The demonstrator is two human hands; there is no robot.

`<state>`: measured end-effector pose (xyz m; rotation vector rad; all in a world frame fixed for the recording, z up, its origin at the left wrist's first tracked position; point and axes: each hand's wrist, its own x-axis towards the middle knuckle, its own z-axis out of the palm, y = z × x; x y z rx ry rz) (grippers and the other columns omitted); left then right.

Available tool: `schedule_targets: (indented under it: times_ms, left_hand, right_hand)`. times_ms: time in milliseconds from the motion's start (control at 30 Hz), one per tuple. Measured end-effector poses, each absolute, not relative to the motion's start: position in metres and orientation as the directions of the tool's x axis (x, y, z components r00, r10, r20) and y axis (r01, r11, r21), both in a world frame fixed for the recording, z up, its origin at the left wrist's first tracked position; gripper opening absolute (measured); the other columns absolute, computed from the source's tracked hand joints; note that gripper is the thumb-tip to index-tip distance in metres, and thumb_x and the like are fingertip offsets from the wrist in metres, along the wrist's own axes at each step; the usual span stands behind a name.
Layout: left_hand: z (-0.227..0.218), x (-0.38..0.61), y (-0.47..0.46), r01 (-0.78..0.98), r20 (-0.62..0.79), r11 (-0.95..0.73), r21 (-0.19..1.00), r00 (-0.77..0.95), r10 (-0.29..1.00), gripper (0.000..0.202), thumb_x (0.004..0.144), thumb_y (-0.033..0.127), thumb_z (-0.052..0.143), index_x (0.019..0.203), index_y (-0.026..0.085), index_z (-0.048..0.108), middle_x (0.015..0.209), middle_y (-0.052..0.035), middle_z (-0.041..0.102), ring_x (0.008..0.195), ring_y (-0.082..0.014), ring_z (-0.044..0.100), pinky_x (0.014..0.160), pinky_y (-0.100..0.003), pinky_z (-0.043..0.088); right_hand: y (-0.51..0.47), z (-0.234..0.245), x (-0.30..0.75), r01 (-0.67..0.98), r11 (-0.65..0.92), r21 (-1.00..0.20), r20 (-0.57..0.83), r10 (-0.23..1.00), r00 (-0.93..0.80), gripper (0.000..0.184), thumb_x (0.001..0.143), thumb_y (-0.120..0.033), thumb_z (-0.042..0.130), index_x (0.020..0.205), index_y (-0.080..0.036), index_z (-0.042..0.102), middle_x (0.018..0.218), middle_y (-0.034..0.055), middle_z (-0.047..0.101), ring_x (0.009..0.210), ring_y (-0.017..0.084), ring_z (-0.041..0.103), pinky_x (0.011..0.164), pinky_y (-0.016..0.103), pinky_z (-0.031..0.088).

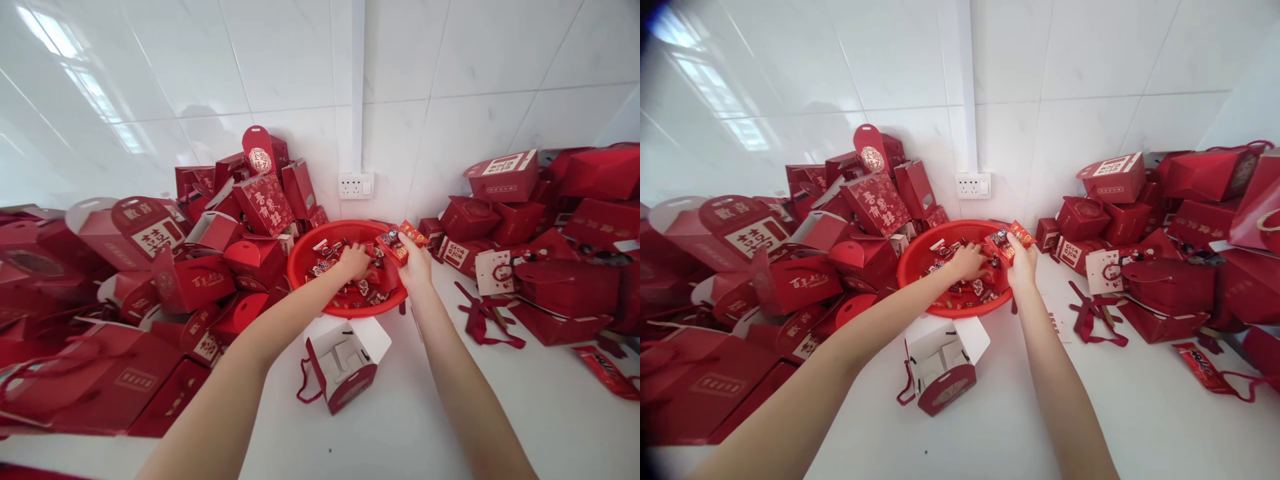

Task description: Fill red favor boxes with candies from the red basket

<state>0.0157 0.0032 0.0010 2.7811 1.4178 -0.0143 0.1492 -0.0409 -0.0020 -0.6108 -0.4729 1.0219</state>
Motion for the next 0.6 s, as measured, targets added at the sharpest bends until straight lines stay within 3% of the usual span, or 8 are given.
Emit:
schedule_targets:
  times_ms: [133,300,367,500,600]
  left_hand:
    - [0.003,-0.006,0.018,0.916,-0.010,-0.399,0.054,0.400,0.917,0.035,0.086,0.027,0.063,0.116,0.011,0.073,0.119,-0.0263,0.066,0.118,-0.0438,0.060,0.101,-0.055,0.045]
    - [-0.002,-0.014,0.028,0.892,-0.005,-0.408,0.195,0.416,0.909,0.073,0.073,0.027,0.071,0.144,0.019,0.055,0.148,-0.0241,0.048,0.131,-0.0449,0.051,0.103,-0.052,0.045]
    - [-0.004,-0.010,0.030,0.841,-0.023,-0.472,0.266,0.495,0.869,0.079,0.066,0.021,0.072,0.144,0.023,0.057,0.152,-0.0195,0.048,0.133,-0.0431,0.050,0.106,-0.050,0.044]
    - [-0.007,-0.006,0.031,0.699,-0.060,-0.576,0.423,0.656,0.752,0.056,0.059,0.011,0.066,0.112,0.028,0.078,0.119,-0.0045,0.075,0.106,-0.0280,0.068,0.093,-0.031,0.052]
    - [-0.008,-0.007,0.028,0.624,-0.027,-0.589,0.514,0.698,0.716,0.040,0.064,0.013,0.066,0.099,0.025,0.081,0.092,-0.0017,0.079,0.084,-0.0227,0.071,0.077,-0.026,0.054]
  right_hand:
    - [-0.040,-0.002,0.150,-0.642,0.391,-0.660,0.083,0.887,0.455,0.020,0.068,-0.017,0.084,0.085,-0.018,0.074,0.079,0.0010,0.080,0.079,0.021,0.078,0.085,0.040,0.066]
    - [-0.040,-0.002,0.150,-0.643,0.382,-0.664,0.074,0.889,0.451,0.019,0.069,-0.017,0.085,0.083,-0.017,0.073,0.078,0.0014,0.080,0.078,0.021,0.077,0.086,0.042,0.066]
    - [-0.041,-0.002,0.150,-0.645,0.376,-0.665,0.068,0.891,0.449,0.016,0.069,-0.016,0.084,0.082,-0.016,0.074,0.077,0.0017,0.080,0.077,0.021,0.077,0.085,0.041,0.066]
    - [-0.043,0.000,0.149,-0.643,0.377,-0.667,0.063,0.889,0.454,0.013,0.070,-0.015,0.081,0.080,-0.017,0.074,0.077,0.0008,0.080,0.076,0.020,0.077,0.082,0.039,0.066]
    - [-0.043,0.001,0.148,-0.640,0.381,-0.667,0.061,0.884,0.463,0.014,0.069,-0.015,0.082,0.080,-0.018,0.074,0.076,0.0000,0.080,0.075,0.020,0.077,0.080,0.038,0.066]
